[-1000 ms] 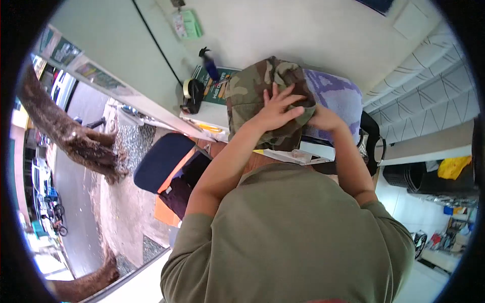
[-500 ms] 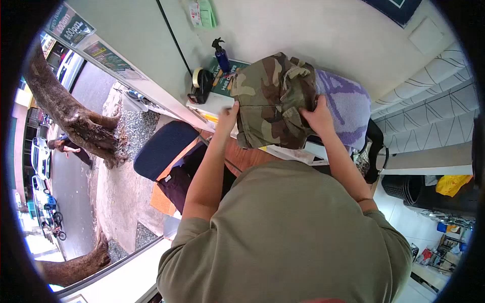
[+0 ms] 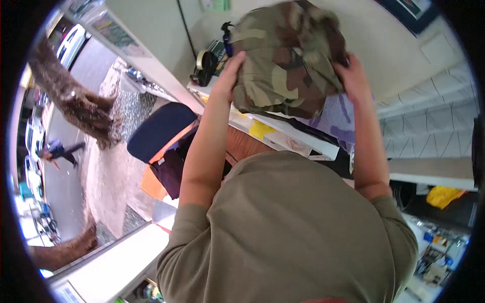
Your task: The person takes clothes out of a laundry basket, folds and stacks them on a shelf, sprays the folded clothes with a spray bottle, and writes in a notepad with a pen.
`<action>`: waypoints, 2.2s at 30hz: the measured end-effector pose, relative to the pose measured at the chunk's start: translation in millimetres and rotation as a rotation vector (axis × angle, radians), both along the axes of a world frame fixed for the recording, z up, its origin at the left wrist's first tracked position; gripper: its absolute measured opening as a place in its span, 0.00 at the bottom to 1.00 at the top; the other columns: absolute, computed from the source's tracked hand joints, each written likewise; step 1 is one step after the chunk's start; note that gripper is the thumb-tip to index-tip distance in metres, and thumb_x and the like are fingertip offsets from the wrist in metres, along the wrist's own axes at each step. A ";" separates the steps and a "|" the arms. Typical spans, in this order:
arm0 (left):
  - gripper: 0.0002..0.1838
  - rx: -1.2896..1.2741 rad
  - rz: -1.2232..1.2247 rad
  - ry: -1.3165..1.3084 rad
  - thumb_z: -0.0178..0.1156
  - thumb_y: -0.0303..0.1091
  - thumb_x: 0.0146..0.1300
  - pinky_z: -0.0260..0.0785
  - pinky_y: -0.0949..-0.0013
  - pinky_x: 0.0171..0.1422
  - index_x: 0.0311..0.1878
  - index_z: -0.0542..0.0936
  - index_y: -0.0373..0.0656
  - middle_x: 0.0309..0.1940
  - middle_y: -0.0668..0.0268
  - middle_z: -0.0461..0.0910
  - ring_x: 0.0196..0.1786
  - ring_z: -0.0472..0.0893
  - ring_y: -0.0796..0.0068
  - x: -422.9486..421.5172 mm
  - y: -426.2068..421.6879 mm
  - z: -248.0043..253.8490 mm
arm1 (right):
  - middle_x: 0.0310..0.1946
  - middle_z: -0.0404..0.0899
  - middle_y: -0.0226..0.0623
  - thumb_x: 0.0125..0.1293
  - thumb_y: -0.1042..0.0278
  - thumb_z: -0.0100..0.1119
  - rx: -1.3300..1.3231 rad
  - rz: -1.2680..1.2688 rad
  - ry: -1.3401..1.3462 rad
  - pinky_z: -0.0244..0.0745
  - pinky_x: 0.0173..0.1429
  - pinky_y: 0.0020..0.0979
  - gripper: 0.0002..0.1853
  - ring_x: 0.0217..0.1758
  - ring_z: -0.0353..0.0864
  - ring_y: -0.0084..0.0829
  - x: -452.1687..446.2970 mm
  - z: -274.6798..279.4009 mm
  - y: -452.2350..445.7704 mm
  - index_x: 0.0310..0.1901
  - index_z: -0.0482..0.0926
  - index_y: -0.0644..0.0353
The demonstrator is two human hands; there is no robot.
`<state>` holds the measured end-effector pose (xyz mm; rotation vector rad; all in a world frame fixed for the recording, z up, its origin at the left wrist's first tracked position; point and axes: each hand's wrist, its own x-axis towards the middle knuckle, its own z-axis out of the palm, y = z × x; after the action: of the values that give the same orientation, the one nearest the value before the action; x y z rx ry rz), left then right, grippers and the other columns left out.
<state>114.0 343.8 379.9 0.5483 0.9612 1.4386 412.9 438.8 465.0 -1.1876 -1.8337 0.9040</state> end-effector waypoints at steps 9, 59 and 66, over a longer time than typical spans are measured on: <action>0.46 -0.121 -0.133 0.522 0.74 0.43 0.56 0.67 0.56 0.68 0.71 0.61 0.35 0.63 0.52 0.73 0.68 0.71 0.60 2.1 48.1 -87.6 | 0.44 0.83 0.58 0.66 0.60 0.62 -0.244 -0.170 0.005 0.73 0.54 0.44 0.20 0.52 0.82 0.52 17.4 -73.6 -25.6 0.48 0.79 0.74; 0.40 -0.938 1.042 -0.042 0.77 0.42 0.50 0.70 0.63 0.64 0.61 0.71 0.29 0.59 0.51 0.75 0.59 0.77 0.62 7.9 -377.3 -461.6 | 0.52 0.78 0.46 0.61 0.61 0.69 -0.140 1.192 -0.558 0.75 0.58 0.39 0.21 0.55 0.78 0.44 -237.1 -331.0 -228.4 0.53 0.80 0.62; 0.31 -0.689 0.940 -0.320 0.70 0.31 0.55 0.73 0.66 0.56 0.62 0.72 0.37 0.52 0.61 0.80 0.53 0.79 0.68 8.1 -322.4 -390.6 | 0.63 0.73 0.48 0.59 0.35 0.67 -1.781 -0.095 -0.470 0.69 0.68 0.40 0.43 0.67 0.72 0.40 -221.2 -434.4 -253.6 0.67 0.69 0.58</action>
<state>122.1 21.4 -10.7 -0.7234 1.4323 1.7615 191.7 185.2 30.6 -2.5582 -0.8327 2.4925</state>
